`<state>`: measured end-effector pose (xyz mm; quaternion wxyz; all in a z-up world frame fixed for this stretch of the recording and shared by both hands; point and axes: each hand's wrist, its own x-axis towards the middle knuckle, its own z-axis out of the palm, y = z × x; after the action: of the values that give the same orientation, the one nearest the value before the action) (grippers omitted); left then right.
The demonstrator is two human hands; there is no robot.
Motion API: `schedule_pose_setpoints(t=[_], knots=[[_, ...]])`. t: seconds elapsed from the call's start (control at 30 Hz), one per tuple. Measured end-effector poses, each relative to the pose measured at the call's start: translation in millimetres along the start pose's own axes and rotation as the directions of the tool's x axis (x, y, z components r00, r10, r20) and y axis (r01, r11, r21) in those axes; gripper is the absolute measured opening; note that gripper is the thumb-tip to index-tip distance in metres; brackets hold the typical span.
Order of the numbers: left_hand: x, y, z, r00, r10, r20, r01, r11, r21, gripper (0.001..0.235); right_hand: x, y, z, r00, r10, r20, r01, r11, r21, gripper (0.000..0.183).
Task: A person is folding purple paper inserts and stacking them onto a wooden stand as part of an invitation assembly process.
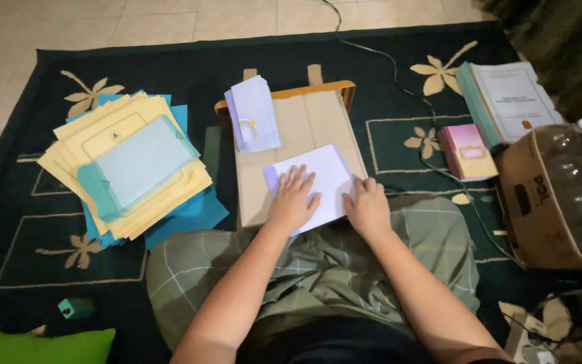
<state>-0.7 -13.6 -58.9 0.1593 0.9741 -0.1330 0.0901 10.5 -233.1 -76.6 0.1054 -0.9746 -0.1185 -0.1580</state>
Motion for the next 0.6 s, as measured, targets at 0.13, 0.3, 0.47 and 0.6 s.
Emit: schedule_pose_setpoints(t=[0.13,0.3,0.47,0.6], knots=[[1,-2,2,1.0,-0.001,-0.015,0.001,1.0,-0.014,0.058,-1,-2,-3,0.999,0.019,0.026,-0.022,0.995,0.096,0.053],[-1,0,-8,0.999,-0.031,-0.013,0.029,0.99,-0.138,0.052,4,-8,-25,0.976,-0.143,-0.165,0.185,0.944,0.273,0.044],[0,-5,-1,0.999,-0.022,-0.048,0.013,0.985,-0.171,0.045,-1,-35,-40,0.955,-0.23,-0.189,0.297,0.774,0.559,0.045],[1,-2,-9,0.998,-0.06,0.006,0.06,0.974,-0.217,0.041,-4,-48,-44,0.915,-0.364,-0.174,0.392,0.699,0.598,0.042]])
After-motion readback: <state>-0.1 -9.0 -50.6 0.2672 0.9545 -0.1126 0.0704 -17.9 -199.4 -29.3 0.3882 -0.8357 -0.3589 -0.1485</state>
